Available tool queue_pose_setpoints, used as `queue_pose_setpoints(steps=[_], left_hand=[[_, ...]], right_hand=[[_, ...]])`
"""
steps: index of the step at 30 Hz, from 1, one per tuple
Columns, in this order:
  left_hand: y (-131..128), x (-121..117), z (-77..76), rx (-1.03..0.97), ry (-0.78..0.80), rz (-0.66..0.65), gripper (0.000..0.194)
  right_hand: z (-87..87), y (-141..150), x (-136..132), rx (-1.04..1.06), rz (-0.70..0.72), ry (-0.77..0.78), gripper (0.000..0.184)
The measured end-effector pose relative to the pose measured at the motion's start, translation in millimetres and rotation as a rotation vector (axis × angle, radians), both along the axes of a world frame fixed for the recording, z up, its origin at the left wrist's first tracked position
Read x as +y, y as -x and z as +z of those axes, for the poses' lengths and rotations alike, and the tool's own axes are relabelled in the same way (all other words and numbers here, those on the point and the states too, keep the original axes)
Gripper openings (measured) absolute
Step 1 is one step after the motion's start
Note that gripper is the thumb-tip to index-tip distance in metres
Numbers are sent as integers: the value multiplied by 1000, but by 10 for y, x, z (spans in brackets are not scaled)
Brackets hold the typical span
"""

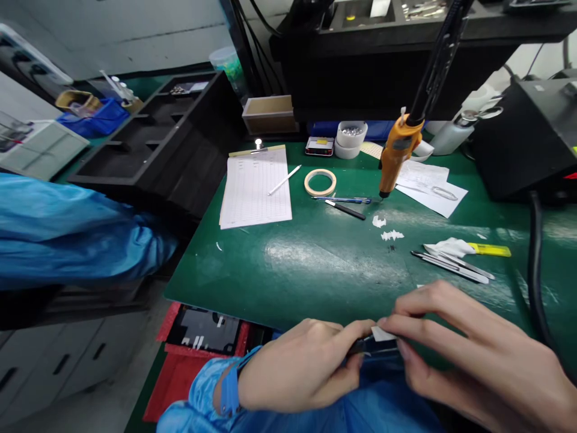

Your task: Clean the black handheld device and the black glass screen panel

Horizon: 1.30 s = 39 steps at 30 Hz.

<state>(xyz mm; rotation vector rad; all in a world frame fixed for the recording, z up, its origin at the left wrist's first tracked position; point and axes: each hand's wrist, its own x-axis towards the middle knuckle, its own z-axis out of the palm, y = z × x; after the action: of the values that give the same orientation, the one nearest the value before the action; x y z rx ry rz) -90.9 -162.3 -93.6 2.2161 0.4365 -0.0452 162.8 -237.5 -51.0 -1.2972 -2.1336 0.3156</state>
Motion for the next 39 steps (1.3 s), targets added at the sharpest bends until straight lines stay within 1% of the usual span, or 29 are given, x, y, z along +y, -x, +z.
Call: queue_pose_setpoints(steps=[2, 5, 7, 10, 14, 16, 20, 24, 28, 31, 34, 36, 39], left_hand=[[-7, 1, -4, -11, 12, 2, 46], [-8, -1, -12, -37, 26, 12, 48], [-5, -2, -18, -46, 24, 15, 46], [-3, -3, -30, -51, 6, 19, 43], [8, 3, -36, -81, 55, 26, 46], [19, 10, -34, -98, 78, 41, 47], [49, 31, -24, -121, 74, 75, 46], [77, 47, -19, -124, 147, 69, 49], [97, 49, -31, -105, 112, 86, 49], [111, 56, -38, -127, 145, 91, 49], [112, 61, -33, -137, 172, 105, 47], [101, 57, -28, -108, 152, 107, 45], [88, 51, -26, -71, 115, 90, 43]], right_hand=[[3, -5, -9, -9, -17, 2, 12], [8, -20, -10, -22, -80, -44, 16], [5, -16, -7, -11, -71, -59, 16], [-10, -9, -6, 8, -34, -29, 15], [-24, -34, -2, 21, -100, -18, 12], [-28, -34, 9, 57, -117, -40, 10], [-53, -11, 30, 149, -98, 0, 11], [-104, -18, 24, 201, -116, 6, 9], [-172, 10, 18, 259, -117, -7, 12], [-197, 45, 17, 284, -99, -5, 14], [-191, 81, -3, 276, -149, -29, 18], [-190, 108, -26, 274, -167, -47, 20], [-205, 135, -53, 257, -141, -56, 21]])
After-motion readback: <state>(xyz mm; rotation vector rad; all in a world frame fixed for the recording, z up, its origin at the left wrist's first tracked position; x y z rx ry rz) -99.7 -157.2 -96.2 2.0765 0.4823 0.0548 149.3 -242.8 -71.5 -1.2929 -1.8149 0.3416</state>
